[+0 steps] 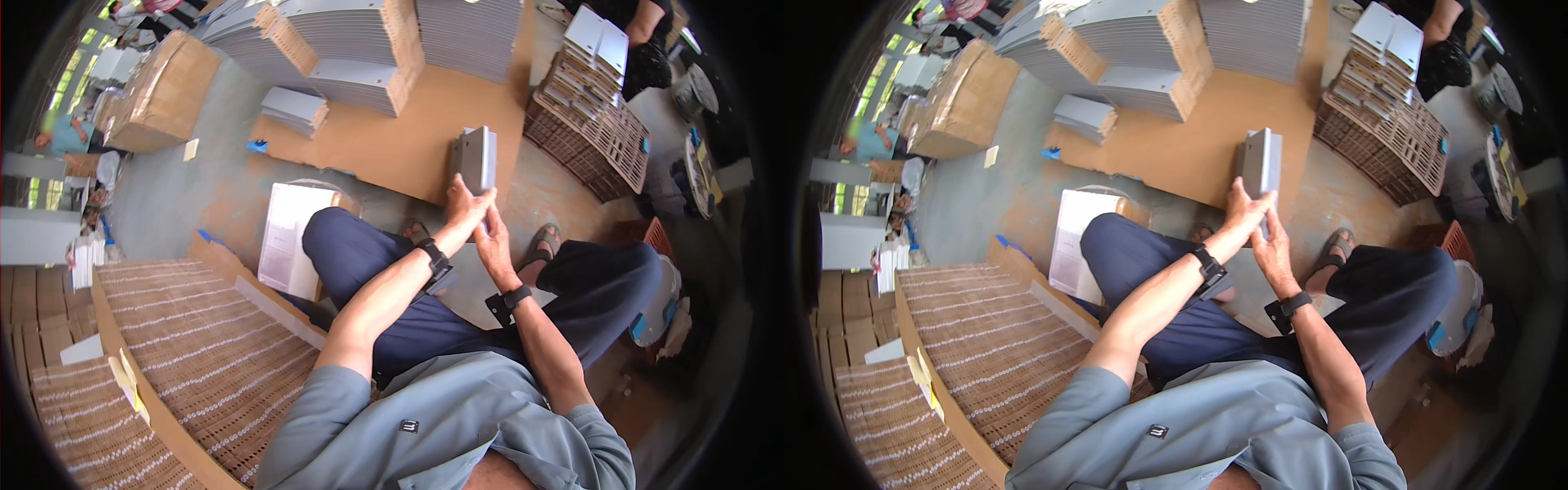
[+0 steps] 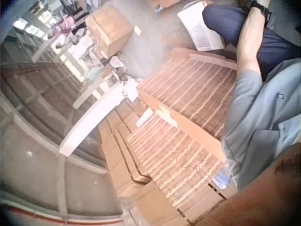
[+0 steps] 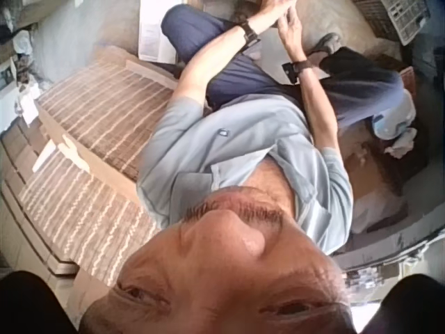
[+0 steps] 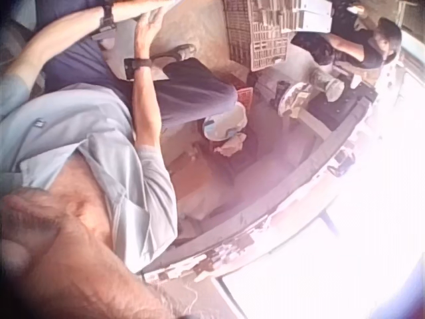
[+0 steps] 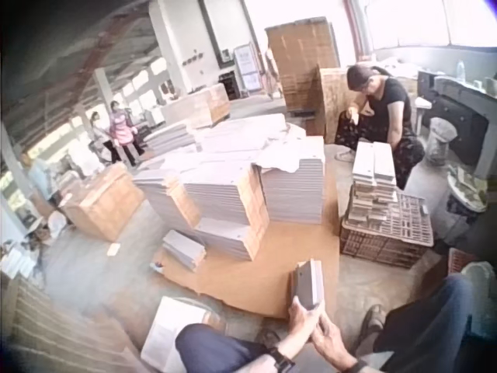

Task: Inspecting and stacking wooden furniture panels in a workshop.

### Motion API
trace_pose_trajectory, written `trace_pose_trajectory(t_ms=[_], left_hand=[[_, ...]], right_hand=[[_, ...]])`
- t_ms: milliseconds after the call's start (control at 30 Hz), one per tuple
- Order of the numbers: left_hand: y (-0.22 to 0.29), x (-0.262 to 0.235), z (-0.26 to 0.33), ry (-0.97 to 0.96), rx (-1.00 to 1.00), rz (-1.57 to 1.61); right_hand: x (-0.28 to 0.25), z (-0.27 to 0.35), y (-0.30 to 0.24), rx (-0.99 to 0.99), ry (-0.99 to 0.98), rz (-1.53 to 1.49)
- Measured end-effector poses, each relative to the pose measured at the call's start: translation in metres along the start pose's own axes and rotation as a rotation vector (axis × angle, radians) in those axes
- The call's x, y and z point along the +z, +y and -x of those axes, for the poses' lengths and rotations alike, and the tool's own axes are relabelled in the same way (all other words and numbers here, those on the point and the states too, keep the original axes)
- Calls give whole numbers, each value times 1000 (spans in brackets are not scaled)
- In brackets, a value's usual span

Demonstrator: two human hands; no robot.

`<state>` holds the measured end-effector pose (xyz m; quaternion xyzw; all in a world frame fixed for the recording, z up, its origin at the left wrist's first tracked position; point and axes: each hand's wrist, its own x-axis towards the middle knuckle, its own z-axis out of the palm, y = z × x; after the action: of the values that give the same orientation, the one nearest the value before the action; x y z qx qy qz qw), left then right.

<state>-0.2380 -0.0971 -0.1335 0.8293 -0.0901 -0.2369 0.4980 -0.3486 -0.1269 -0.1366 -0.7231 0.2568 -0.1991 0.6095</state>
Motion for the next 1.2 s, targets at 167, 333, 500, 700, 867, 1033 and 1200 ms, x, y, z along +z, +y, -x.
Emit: trace_pose_trajectory(t_ms=[167, 333, 500, 700, 867, 1033, 1200], left_hand=[[-15, -7, -7, -117, 154, 526], [40, -6, 24, -516, 65, 619], [35, 17, 23, -532, 170, 483], [40, 30, 37, -532, 346, 80], [26, 12, 35, -545, 242, -75], [6, 10, 24, -467, 265, -90], [11, 26, 28, -485, 277, -45]], right_hand=[[4, 5, -2, 34, -105, -296], [-54, -3, -30, 112, -240, -223], [-84, -20, -27, 238, 112, -12], [-210, -91, 43, 287, 596, 856], [-253, -113, 56, 671, 388, 1061], [-244, -123, 67, 578, 448, 1073], [-258, -115, 73, 562, 508, 949]])
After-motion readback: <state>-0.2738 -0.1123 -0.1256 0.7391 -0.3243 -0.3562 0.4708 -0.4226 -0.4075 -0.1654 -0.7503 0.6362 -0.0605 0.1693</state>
